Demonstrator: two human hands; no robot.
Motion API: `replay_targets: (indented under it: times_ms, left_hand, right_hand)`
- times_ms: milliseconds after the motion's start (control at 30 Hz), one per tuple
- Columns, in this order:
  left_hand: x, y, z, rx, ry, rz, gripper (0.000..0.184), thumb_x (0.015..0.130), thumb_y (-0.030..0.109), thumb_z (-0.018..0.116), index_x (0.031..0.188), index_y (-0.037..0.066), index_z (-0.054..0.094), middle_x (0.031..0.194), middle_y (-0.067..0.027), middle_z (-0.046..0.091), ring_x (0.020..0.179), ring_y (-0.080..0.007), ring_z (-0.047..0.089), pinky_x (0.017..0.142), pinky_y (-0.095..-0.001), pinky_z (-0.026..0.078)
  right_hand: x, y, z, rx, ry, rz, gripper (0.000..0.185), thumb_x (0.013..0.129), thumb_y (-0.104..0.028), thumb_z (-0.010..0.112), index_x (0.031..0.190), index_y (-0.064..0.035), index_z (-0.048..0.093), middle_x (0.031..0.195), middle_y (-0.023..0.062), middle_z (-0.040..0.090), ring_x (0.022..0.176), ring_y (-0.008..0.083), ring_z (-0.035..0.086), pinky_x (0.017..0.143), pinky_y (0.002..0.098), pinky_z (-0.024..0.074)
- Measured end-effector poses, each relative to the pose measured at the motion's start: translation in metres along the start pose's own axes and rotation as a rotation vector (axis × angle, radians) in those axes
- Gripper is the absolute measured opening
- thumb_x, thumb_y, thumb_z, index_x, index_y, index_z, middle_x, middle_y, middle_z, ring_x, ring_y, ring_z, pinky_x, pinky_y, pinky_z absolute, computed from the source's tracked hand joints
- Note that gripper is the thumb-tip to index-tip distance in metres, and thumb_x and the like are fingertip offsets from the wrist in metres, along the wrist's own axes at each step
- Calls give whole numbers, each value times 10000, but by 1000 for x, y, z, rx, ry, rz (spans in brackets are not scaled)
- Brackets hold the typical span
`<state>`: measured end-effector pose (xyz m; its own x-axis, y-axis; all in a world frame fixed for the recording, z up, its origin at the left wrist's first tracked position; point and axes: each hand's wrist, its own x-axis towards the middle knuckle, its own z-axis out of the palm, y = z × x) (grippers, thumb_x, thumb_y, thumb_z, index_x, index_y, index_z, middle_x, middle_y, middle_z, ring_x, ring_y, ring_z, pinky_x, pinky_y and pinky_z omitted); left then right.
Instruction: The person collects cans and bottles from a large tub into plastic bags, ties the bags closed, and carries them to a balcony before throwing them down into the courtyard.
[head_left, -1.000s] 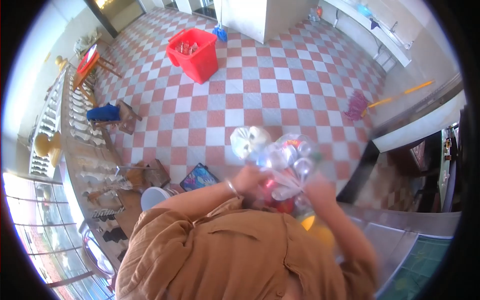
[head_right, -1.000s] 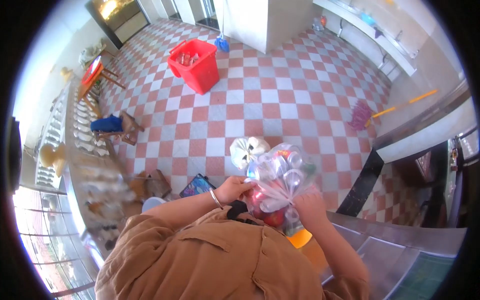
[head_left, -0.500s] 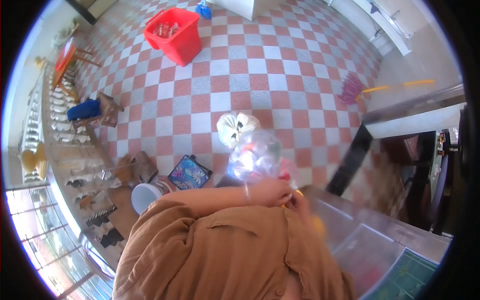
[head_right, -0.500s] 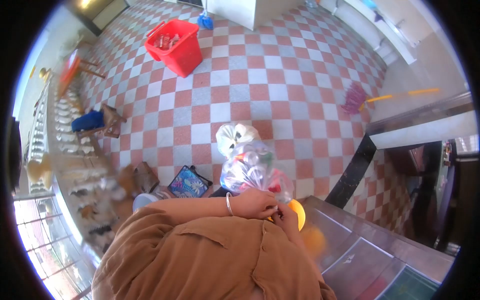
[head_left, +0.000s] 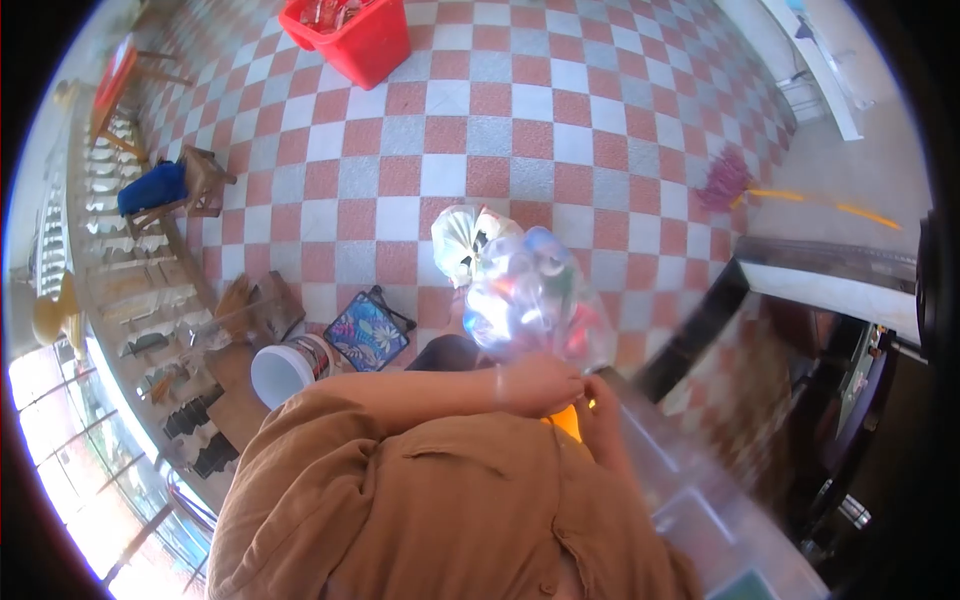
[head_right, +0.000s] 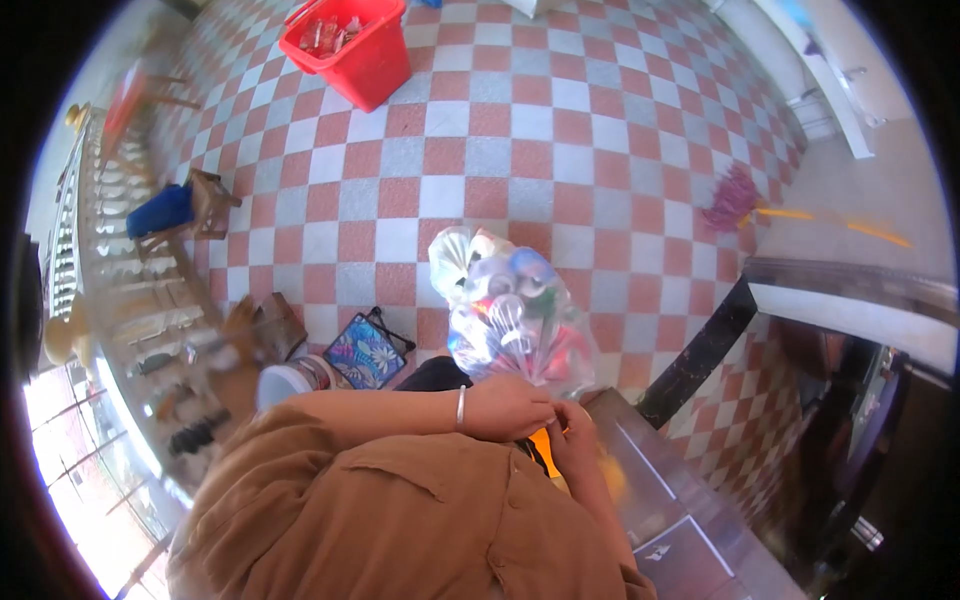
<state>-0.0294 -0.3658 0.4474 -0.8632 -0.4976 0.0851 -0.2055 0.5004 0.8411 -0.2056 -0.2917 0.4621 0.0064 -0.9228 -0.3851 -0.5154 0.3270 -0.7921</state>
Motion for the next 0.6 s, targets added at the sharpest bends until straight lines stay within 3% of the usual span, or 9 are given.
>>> replay_targets:
  times_ms: [133,200,233,300,400,500,600]
  left_hand:
    - [-15,-26,-9,-201,313,-244,306,801,119,575,1107,123,568,896,-84,617,738,-273,620,632,-362,500]
    - [-26,-60,6,-339,396,-565,375,801,100,595,1170,153,553,880,-84,628,710,-212,627,656,-322,511]
    - [-42,-102,37,-421,440,-826,384,813,134,598,1192,150,541,878,-94,638,719,-223,637,663,-338,514]
    - [-59,-164,69,-347,577,-1036,299,832,195,585,1121,118,599,860,-130,668,745,-252,659,688,-347,518]
    - [-76,-239,113,-250,578,-1209,269,831,207,588,1083,120,629,869,-142,675,767,-264,664,685,-350,519]
    - [-96,-332,188,-407,391,-1413,272,866,238,534,1110,149,612,862,-124,676,777,-244,666,724,-333,509]
    - [-123,-469,332,280,38,-1345,347,854,211,528,1186,113,512,938,-113,654,897,-288,639,745,-372,517]
  right_hand:
    - [16,52,0,54,-57,170,126,875,-130,572,896,-7,585,727,76,577,613,96,506,563,266,416]
    - [25,80,-3,130,-64,191,141,868,-140,587,891,-2,582,731,21,561,646,73,485,589,242,409]
    - [28,97,-4,216,-49,208,136,868,-139,588,888,-4,584,736,9,556,657,71,484,598,238,407]
    - [38,113,-3,418,17,269,134,872,-146,586,883,-12,589,758,-19,537,699,64,485,630,226,401]
    - [50,112,-11,324,61,385,154,883,-159,575,894,-6,589,764,-18,535,697,59,481,619,215,389]
    - [48,120,-8,413,113,616,126,892,-146,552,899,-25,586,726,-22,521,618,48,440,557,202,342]
    - [37,146,-9,632,146,768,76,897,-114,536,888,-45,566,683,-20,492,565,52,404,525,205,321]
